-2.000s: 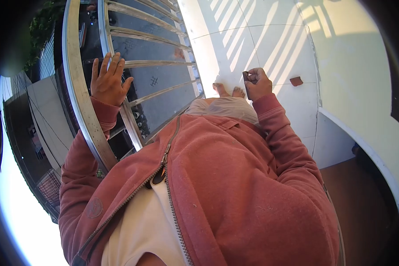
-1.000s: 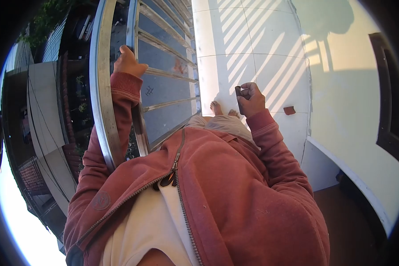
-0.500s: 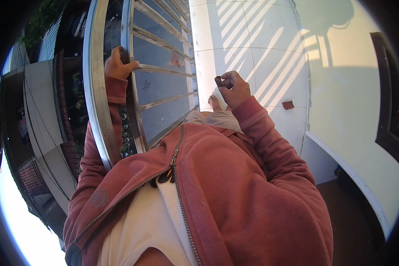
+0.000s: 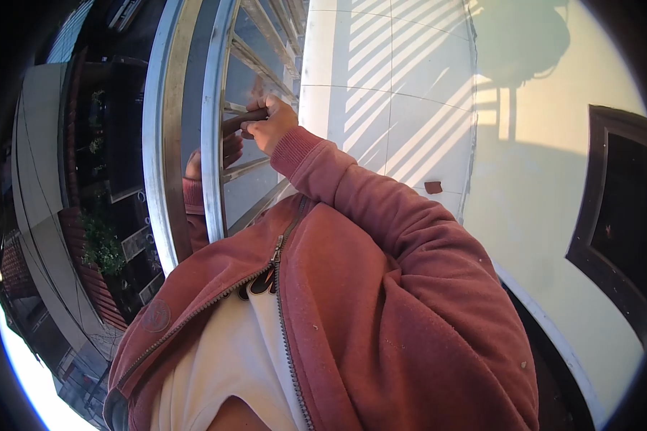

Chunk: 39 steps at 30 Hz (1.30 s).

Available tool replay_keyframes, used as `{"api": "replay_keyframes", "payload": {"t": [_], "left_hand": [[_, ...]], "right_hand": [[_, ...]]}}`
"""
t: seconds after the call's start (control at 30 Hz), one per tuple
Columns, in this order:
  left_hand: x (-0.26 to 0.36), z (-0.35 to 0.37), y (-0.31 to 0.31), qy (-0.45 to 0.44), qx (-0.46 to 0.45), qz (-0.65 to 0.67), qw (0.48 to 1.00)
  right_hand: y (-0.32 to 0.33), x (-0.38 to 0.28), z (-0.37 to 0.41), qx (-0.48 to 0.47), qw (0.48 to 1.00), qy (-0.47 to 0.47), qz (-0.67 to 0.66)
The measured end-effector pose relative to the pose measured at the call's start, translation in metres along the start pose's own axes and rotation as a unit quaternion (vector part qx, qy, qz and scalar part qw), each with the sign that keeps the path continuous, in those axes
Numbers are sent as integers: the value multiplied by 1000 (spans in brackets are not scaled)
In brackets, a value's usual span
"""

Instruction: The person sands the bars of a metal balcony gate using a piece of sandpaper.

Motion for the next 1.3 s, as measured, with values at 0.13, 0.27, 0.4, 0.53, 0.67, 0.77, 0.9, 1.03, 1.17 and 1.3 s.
{"api": "replay_keyframes", "payload": {"t": [0.13, 0.27, 0.4, 0.53, 0.67, 0.77, 0.9, 1.03, 1.17, 1.3], "left_hand": [[26, 3, -16, -68, -40, 65, 995], [31, 11, 10, -71, 147, -24, 986], [42, 19, 25, -91, 206, -60, 972], [48, 19, 34, -94, 221, -83, 967], [55, 17, 35, -92, 231, -85, 965], [53, 11, 30, -78, 224, -86, 968], [57, 6, -7, -84, 143, -39, 985], [56, 10, 16, -81, 200, -117, 969], [56, -4, 1, -111, 86, 10, 990], [43, 6, 20, -101, 105, 21, 989]], "right_hand": [[1, -9, -7, 35, 997, 36, 56], [-20, -2, -6, -36, 992, 0, -123], [-11, -7, -1, -5, 995, -54, -78], [-26, 13, 15, -108, 955, -249, -119], [-27, 9, 3, -128, 977, -169, -32], [-20, -6, 4, -113, 990, -76, 47], [-7, -13, 3, -98, 991, -1, 90], [-19, -17, -6, -87, 988, 48, 115], [-9, -45, 9, -59, 964, 191, 174], [-10, -41, 8, -62, 980, 133, 136]]}}
Point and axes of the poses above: each hand's wrist, its own z-axis away from the middle knuckle, its own y-axis out of the back of the hand, x = y × z, the point moved 10 cm from there along -z, towards the middle knuckle, and after that the axes turned 4 degrees about x, right-handed, at the moved point
